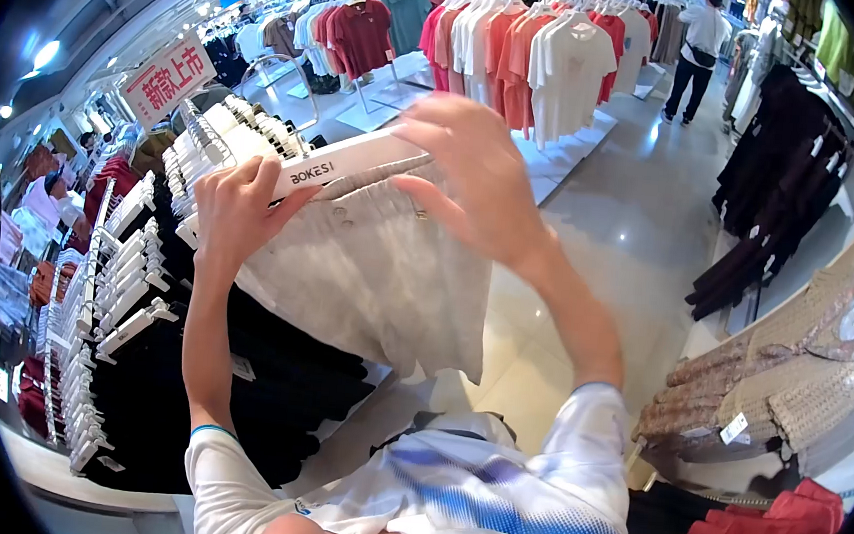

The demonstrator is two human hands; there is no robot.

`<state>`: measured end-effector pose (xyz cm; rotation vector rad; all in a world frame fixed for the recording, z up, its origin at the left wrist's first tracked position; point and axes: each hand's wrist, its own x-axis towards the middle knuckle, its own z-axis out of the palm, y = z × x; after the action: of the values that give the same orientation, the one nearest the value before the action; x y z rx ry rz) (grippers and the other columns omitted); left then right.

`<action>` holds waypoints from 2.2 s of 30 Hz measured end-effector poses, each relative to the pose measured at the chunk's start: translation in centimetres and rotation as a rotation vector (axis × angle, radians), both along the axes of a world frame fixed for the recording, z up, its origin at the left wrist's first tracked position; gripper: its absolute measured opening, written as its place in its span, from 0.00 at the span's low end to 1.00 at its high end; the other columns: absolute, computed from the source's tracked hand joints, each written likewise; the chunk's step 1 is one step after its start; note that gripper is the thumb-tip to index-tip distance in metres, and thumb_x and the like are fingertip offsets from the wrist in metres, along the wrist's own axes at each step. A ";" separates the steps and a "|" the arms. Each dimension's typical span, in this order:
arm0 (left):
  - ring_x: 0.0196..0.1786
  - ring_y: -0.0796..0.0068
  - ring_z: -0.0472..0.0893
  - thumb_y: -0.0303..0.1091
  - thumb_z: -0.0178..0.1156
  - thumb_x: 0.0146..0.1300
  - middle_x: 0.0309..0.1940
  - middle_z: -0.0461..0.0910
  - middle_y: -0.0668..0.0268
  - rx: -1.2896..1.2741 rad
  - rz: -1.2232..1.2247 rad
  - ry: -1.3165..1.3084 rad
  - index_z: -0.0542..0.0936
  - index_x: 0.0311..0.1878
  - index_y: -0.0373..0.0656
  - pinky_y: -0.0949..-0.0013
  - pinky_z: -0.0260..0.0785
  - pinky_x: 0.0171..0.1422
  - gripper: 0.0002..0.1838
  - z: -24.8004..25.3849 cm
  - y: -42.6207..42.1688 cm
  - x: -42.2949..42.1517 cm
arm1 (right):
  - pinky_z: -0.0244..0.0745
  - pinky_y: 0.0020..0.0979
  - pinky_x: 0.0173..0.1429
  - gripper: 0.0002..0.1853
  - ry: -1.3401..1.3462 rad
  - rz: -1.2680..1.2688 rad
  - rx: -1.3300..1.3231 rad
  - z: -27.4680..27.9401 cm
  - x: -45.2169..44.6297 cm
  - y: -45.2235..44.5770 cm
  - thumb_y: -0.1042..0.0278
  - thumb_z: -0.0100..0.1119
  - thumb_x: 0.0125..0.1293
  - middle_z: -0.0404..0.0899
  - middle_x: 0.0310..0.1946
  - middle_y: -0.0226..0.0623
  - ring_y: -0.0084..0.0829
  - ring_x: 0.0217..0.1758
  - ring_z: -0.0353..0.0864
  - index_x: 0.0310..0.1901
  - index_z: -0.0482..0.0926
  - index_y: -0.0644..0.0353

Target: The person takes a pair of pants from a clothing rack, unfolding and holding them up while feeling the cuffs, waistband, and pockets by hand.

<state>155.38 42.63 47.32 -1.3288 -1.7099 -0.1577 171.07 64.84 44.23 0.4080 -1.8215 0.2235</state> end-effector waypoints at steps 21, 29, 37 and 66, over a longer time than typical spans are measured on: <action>0.17 0.72 0.74 0.56 0.66 0.53 0.16 0.71 0.71 0.026 0.097 0.044 0.74 0.28 0.43 0.69 0.60 0.20 0.24 -0.3 -4.0 2.2 | 0.63 0.35 0.68 0.25 -1.277 1.952 -1.596 -12.0 -2.7 2.4 0.70 0.51 0.64 0.68 0.62 0.45 0.34 0.65 0.68 0.62 0.64 0.73; 0.16 0.74 0.73 0.58 0.64 0.53 0.15 0.69 0.72 -0.032 0.075 0.048 0.74 0.29 0.42 0.71 0.60 0.19 0.25 -1.8 -2.9 2.6 | 0.64 0.38 0.66 0.29 -1.874 0.538 -0.631 -14.2 -5.7 2.1 0.67 0.51 0.63 0.67 0.63 0.43 0.36 0.66 0.66 0.65 0.63 0.65; 0.14 0.74 0.71 0.58 0.65 0.53 0.14 0.68 0.72 -0.001 0.037 0.022 0.74 0.29 0.42 0.71 0.60 0.19 0.25 -2.4 -2.9 2.0 | 0.66 0.36 0.64 0.27 -1.769 0.613 -0.780 -13.4 -4.2 0.9 0.67 0.51 0.63 0.68 0.62 0.42 0.34 0.64 0.68 0.64 0.65 0.64; 0.15 0.70 0.72 0.53 0.68 0.51 0.14 0.68 0.69 0.068 0.050 0.012 0.70 0.27 0.42 0.69 0.59 0.19 0.24 -1.4 -4.5 1.5 | 0.69 0.26 0.55 0.20 -1.488 0.469 -0.624 -7.7 1.8 1.3 0.67 0.45 0.70 0.76 0.46 0.35 0.23 0.48 0.73 0.60 0.71 0.66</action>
<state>156.88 38.14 45.89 -1.2337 -1.7109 -0.1777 172.86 66.18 36.52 0.1776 -2.8373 1.7340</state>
